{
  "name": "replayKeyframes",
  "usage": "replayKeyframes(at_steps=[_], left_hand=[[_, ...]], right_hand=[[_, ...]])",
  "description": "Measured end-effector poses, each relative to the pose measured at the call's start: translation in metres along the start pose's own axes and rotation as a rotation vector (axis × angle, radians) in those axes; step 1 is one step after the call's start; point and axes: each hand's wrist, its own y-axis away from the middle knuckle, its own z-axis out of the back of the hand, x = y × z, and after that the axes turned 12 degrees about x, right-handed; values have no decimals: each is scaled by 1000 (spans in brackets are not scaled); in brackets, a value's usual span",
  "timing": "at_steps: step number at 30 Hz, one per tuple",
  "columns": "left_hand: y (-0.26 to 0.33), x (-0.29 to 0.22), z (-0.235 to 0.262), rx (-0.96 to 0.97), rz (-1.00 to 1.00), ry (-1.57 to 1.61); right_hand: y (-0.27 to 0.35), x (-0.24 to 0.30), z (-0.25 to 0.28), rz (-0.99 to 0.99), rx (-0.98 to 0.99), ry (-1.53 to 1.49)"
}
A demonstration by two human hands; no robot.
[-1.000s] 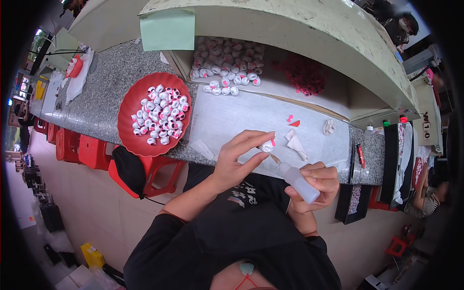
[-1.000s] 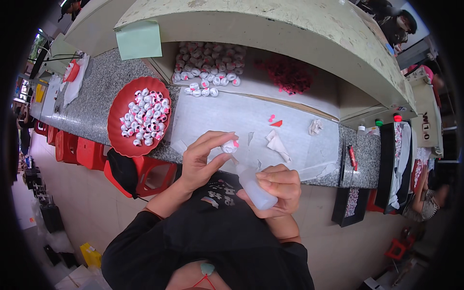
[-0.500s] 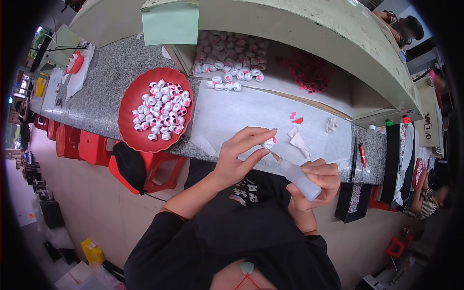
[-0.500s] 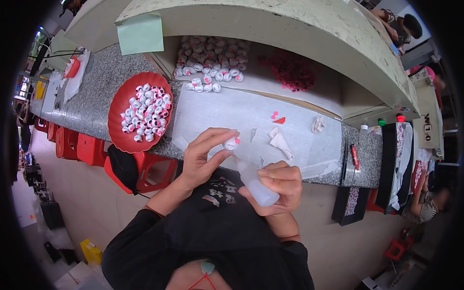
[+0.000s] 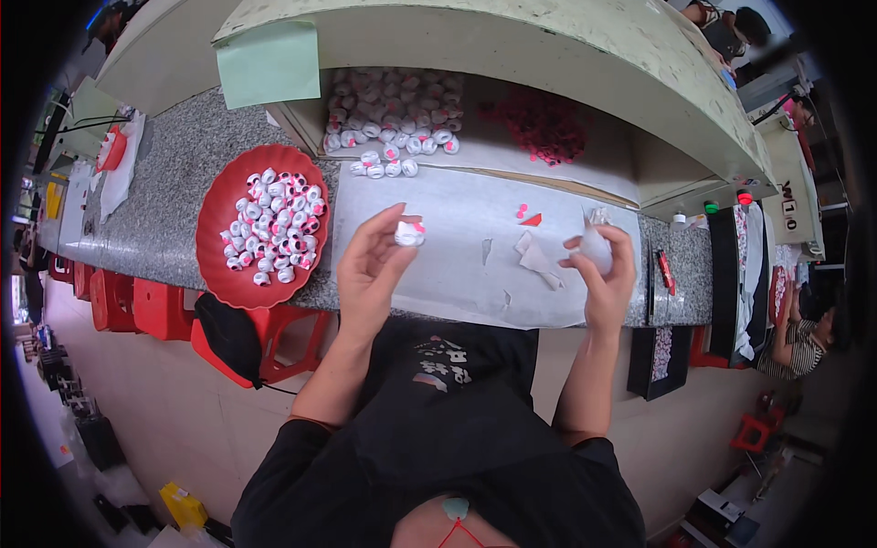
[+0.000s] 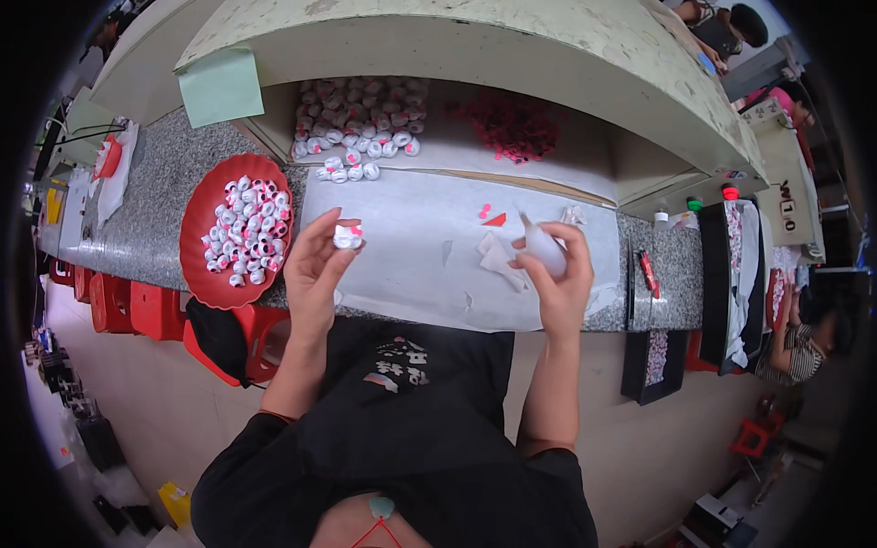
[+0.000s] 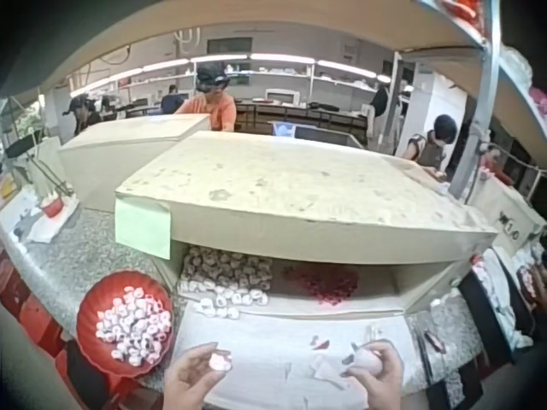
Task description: Assembling small ceramic components using a squeeze bottle at a workbench.
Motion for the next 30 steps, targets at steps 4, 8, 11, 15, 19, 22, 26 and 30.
replayKeyframes(at_steps=[4, 8, 11, 15, 19, 22, 26, 30], left_hand=[[2, -6, 7, -5, -27, -6], [6, 2, 19, -81, -4, -98], [5, 2, 17, -63, -13, -80], [5, 6, 11, -43, -2, -61], [0, 13, -9, 34, 51, 86], [3, 22, -33, 137, 79, 195], [11, 23, -44, 187, 93, 236], [16, 18, -44, 189, 56, 182]], right_hand=[[-37, -53, 9, -28, 154, 655], [-50, -77, -6, 72, 243, 986], [-50, -97, 0, 21, 233, 1087], [-49, -93, -2, 90, 218, 1106], [-40, -66, -9, 98, 219, 648], [-21, -29, -34, 70, 302, 184], [1, -15, -61, -183, 283, -396], [6, -19, -63, -165, 178, -452]])
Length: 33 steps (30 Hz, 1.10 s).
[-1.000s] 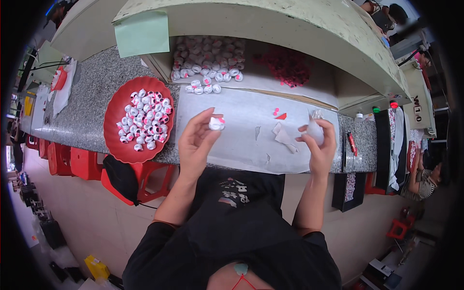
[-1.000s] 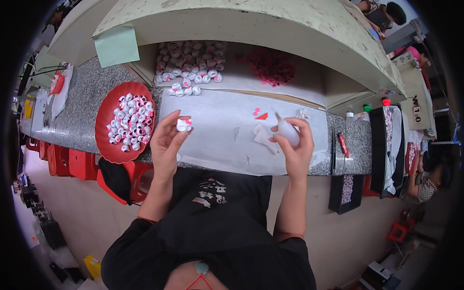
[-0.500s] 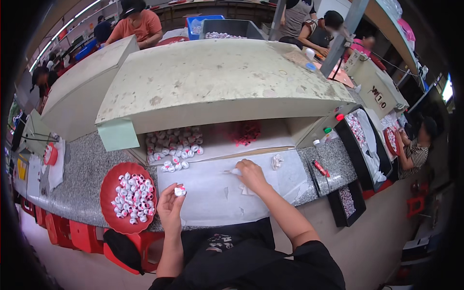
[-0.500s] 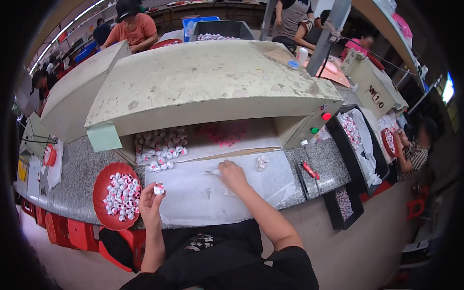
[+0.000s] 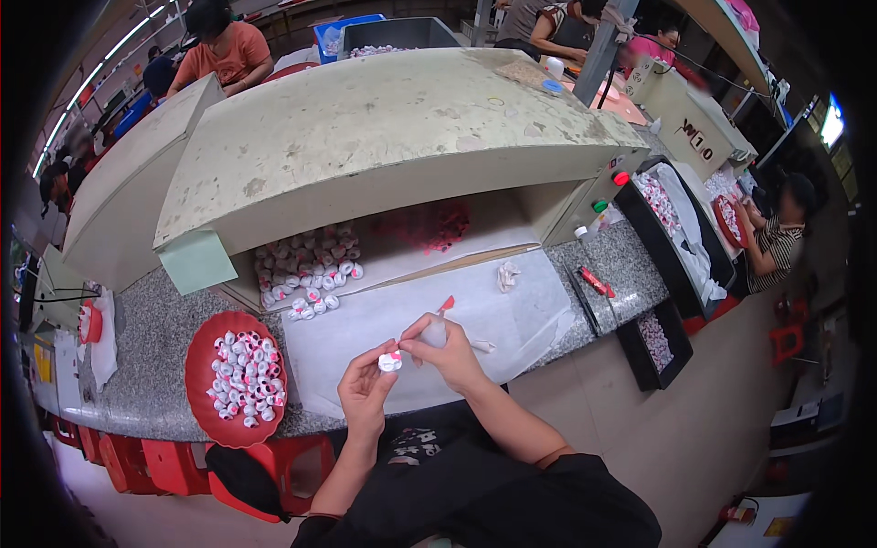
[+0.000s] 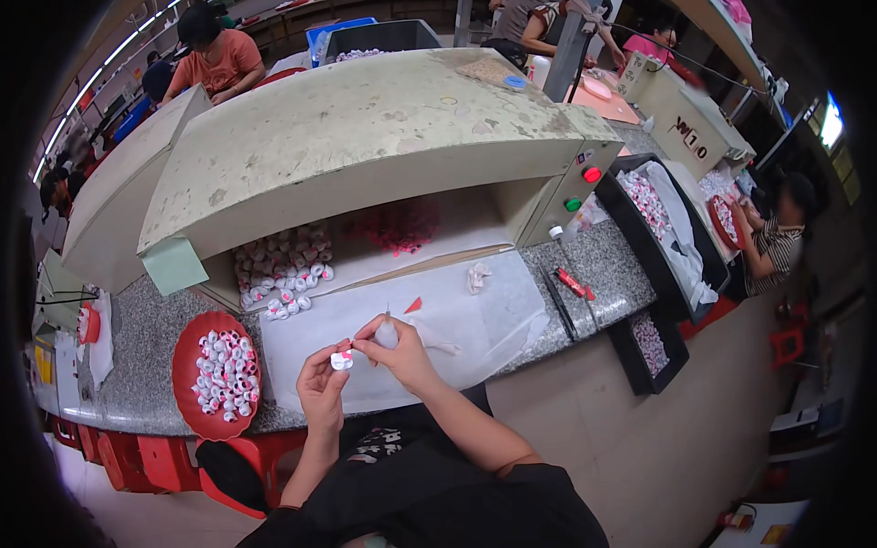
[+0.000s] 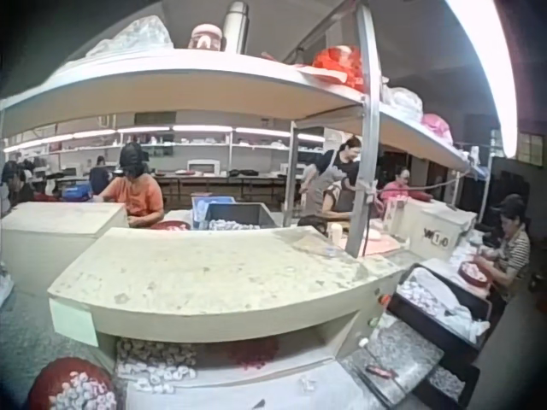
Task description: Assembling small ceramic components using a squeeze bottle at a workbench.
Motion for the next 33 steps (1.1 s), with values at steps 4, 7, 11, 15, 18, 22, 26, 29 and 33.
replayKeyframes(at_steps=[4, 7, 11, 15, 18, 22, 26, 29, 33], left_hand=[[0, -2, -2, 6, -50, 1], [-6, -9, -3, 48, -40, -21], [-10, -16, 8, 25, -44, -164], [-2, -18, 10, -20, -59, -240], [1, -18, 13, 33, -69, -305], [0, -24, 15, 110, -95, -422], [0, -26, 13, 114, -153, -294], [2, -29, 11, 87, -58, -23], [3, -38, 10, 85, 13, 27]], right_hand=[[-2, 3, -3, -32, 7, -59], [-1, 13, 0, -11, -47, 80], [3, 24, 0, 19, -99, 33], [11, 26, -20, -30, 19, -1], [11, 23, -25, -26, 45, 60], [11, 18, -25, -8, 8, 97], [12, 18, -27, -8, 42, 118], [11, 17, -29, 64, 53, 202], [13, 27, -35, 66, 140, 160]])
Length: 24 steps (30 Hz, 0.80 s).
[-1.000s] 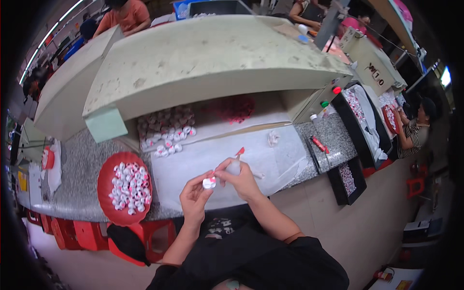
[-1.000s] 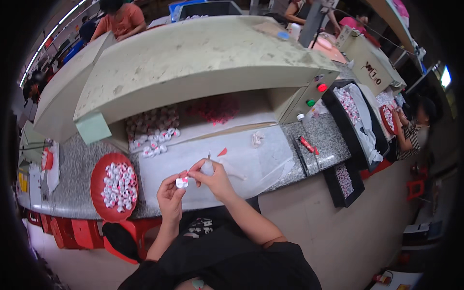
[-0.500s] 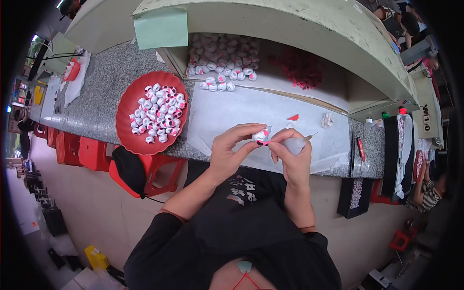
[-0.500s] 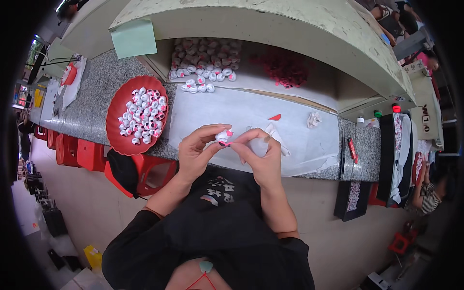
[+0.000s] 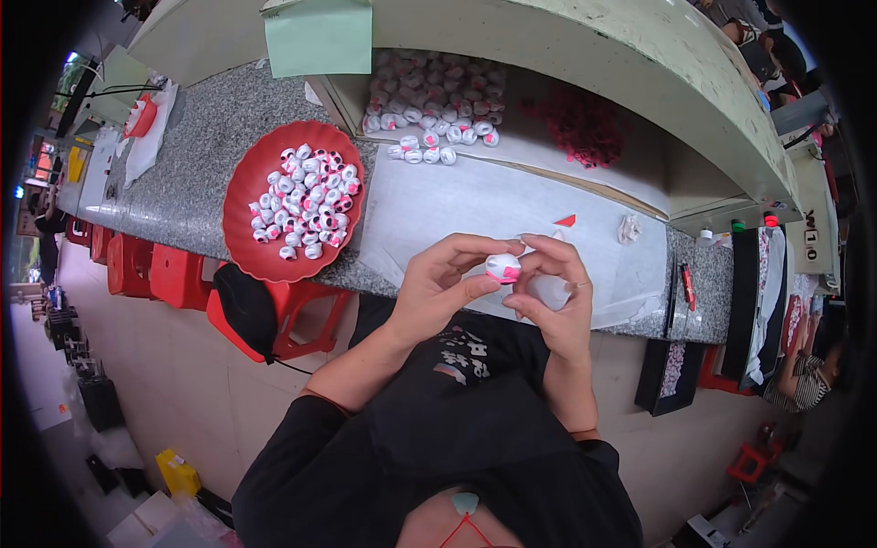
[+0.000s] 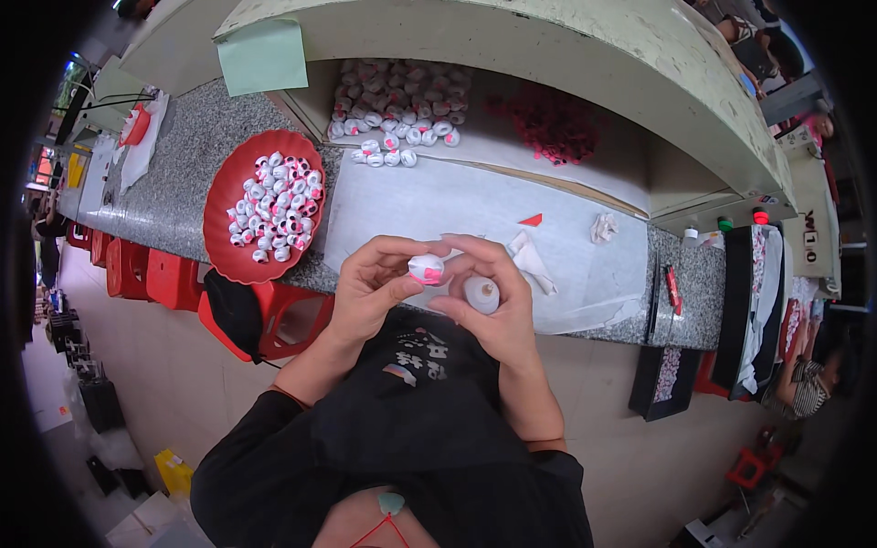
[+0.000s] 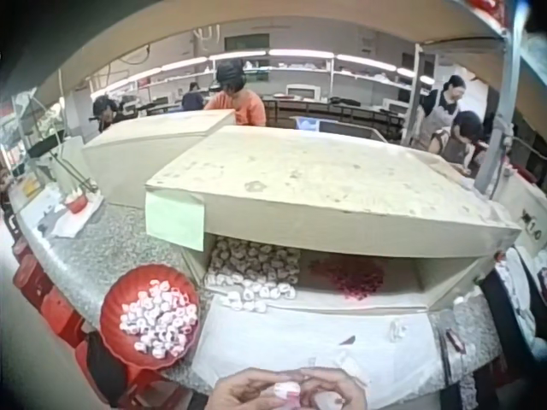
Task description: Assembling small ceramic components using a squeeze bottle at a workbench.
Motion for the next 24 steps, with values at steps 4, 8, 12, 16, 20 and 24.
replayKeyframes(at_steps=[4, 8, 12, 16, 20, 24], left_hand=[[5, 2, 0, 75, 36, 52], [5, 6, 2, 129, -49, -57], [6, 9, -1, 104, -77, -61], [5, 8, 1, 123, -73, -114], [8, 7, -1, 35, -29, -75], [10, 15, 1, 39, -144, -246]], right_hand=[[2, -7, 3, -5, 81, 1], [6, -9, 4, 8, 105, -114], [6, -11, 4, 17, 107, -191], [5, -8, 4, 21, 106, -178], [2, -2, 1, -65, 73, -112], [5, -8, 2, -44, 111, -68]])
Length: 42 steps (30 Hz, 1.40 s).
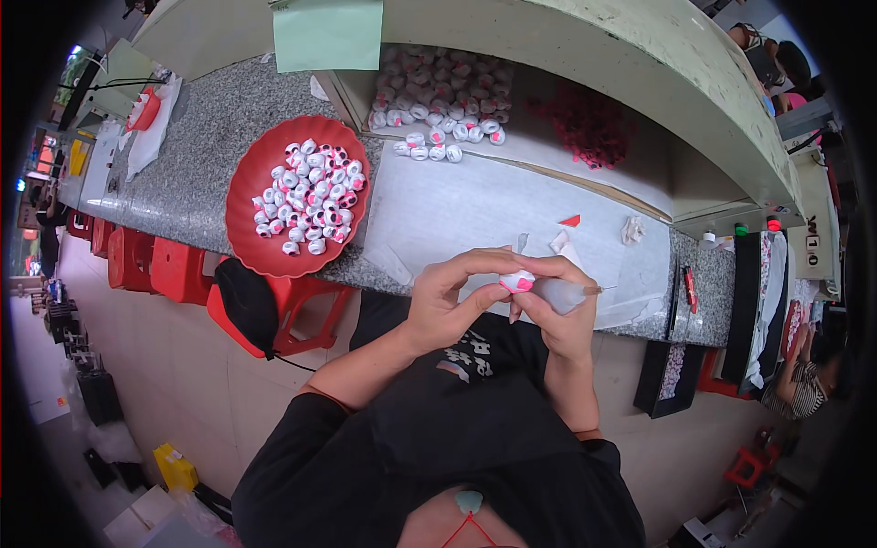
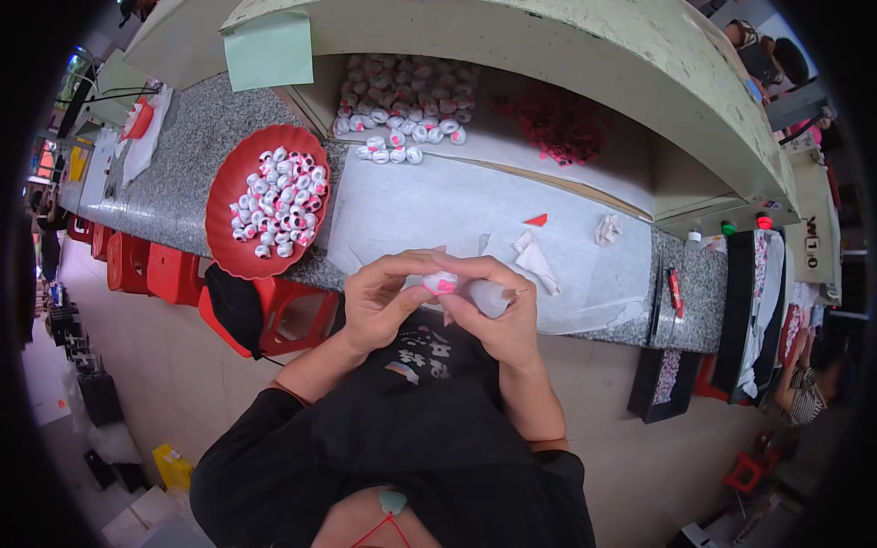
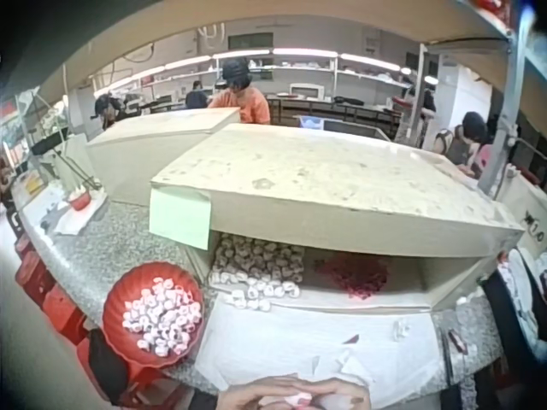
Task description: Assembling small ceramic components using a squeeze bottle at a workbench.
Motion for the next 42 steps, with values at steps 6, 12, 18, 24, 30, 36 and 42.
replayKeyframes(at_steps=[6, 12, 18, 24, 30, 36, 42], left_hand=[[1, -6, -4, -13, 26, 151], [4, -2, 5, 26, -26, 190], [14, 2, 14, -54, 82, 215], [17, -2, 27, -186, 145, -41], [23, -26, 113, -578, 71, -1295], [-48, 39, 122, -346, 95, -1314], [-67, 68, 137, -362, 273, -1446]], right_hand=[[2, 5, 1, -41, 20, -68], [2, -3, -5, -2, 26, -46], [-8, -8, -7, -38, 69, -69], [-26, -23, -14, -134, 62, -109], [-21, -29, 10, -169, 8, 47], [-9, -25, 16, -43, -91, 8], [12, -21, 28, -18, -91, -49]])
